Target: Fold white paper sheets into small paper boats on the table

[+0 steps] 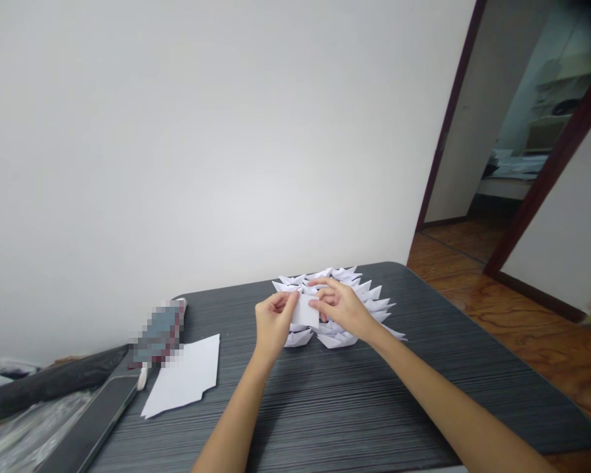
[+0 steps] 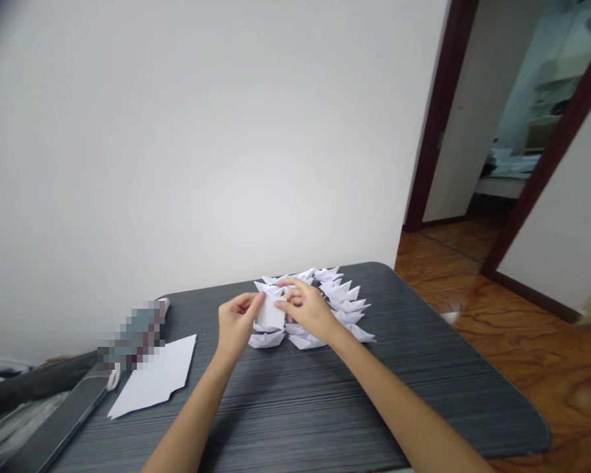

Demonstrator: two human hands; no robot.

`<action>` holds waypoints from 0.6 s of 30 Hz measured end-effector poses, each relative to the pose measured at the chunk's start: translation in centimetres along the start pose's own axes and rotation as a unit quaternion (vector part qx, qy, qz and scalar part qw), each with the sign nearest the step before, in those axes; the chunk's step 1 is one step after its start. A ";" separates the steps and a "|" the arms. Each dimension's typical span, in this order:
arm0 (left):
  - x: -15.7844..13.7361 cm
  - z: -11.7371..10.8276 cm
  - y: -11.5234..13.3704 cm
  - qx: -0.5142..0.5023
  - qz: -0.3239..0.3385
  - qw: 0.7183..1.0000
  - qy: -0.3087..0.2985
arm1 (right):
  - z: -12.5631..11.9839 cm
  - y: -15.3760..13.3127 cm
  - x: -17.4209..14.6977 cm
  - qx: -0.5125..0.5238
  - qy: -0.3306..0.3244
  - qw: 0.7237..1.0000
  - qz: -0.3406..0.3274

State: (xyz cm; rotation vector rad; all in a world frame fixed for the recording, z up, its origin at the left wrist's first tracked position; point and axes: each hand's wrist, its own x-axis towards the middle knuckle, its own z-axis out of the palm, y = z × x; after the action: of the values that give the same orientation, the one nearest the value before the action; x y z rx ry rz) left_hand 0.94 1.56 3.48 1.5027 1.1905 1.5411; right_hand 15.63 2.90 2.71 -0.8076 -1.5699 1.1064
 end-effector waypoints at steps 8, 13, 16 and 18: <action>-0.4 0.0 -0.2 0.060 0.005 0.997 -0.050 | 0.3 -0.3 -0.2 0.042 -0.079 0.994 0.069; 0.4 -0.5 0.4 -0.032 -0.077 0.981 -0.175 | 0.2 -0.2 -0.1 0.028 -0.045 0.997 0.060; 0.6 -0.8 0.8 -0.048 -0.093 0.967 -0.233 | 0.0 -0.2 0.0 0.012 -0.024 0.997 0.066; 0.6 -1.0 0.9 -0.041 -0.107 0.957 -0.268 | -0.2 -0.3 0.1 0.002 -0.016 0.997 0.071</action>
State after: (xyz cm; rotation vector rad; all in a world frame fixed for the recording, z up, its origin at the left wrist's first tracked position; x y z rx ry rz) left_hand 0.06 1.62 4.64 1.5453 0.9176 0.9391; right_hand 15.77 2.90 3.00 -0.9150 -1.5548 1.2287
